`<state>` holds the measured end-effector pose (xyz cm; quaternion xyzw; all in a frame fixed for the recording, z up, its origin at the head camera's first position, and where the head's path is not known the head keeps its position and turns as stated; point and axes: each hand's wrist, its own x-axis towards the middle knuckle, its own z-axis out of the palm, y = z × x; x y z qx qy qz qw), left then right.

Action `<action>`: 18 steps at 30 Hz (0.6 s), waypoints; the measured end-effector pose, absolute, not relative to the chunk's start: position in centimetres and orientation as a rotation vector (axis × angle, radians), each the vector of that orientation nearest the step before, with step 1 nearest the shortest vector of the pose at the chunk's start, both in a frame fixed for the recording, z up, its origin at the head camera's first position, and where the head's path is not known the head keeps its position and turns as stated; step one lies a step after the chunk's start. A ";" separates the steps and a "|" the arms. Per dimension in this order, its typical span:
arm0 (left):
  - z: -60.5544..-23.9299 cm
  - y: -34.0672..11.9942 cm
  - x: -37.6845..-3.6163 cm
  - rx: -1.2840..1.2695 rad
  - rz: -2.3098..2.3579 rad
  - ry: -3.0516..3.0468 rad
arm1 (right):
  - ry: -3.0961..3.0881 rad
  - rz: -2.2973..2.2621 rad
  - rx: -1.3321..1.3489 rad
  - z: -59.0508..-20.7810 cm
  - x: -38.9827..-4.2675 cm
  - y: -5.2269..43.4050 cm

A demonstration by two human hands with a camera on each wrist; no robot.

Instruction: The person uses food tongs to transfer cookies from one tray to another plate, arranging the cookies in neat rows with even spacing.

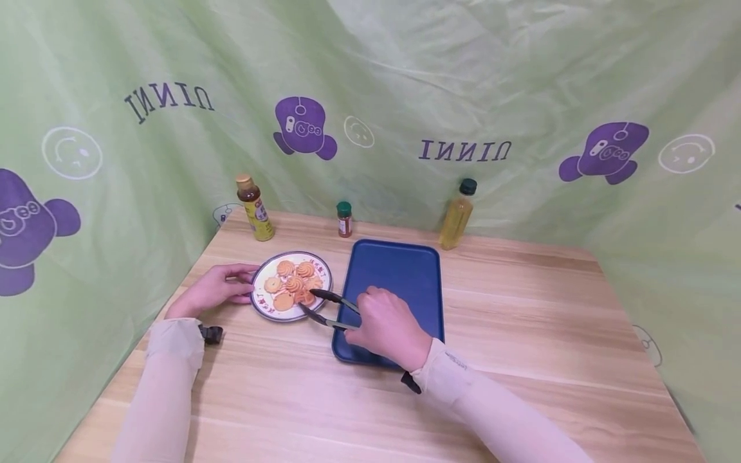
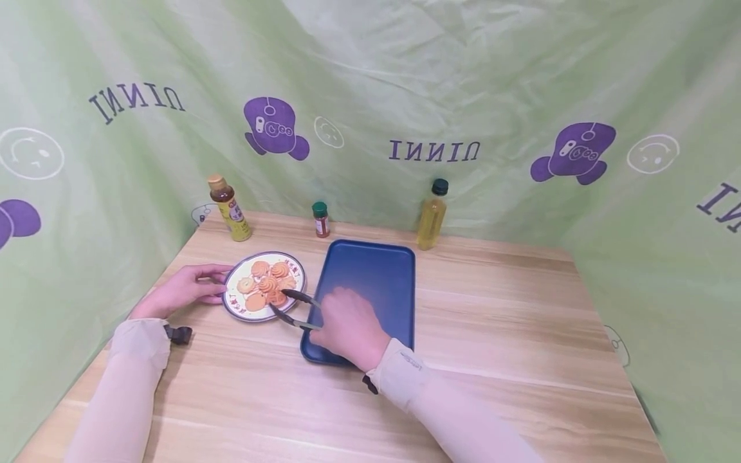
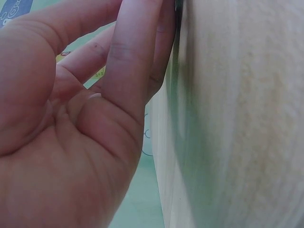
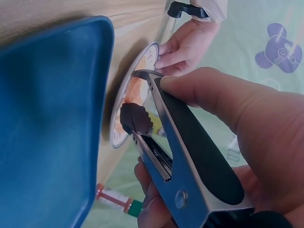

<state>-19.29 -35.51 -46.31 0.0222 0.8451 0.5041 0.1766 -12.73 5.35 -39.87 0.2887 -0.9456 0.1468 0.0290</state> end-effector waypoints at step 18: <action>-46.3 -35.4 -19.3 0.077 1.459 2.378 | -2.953 0.364 0.883 -38.6 -12.9 4.4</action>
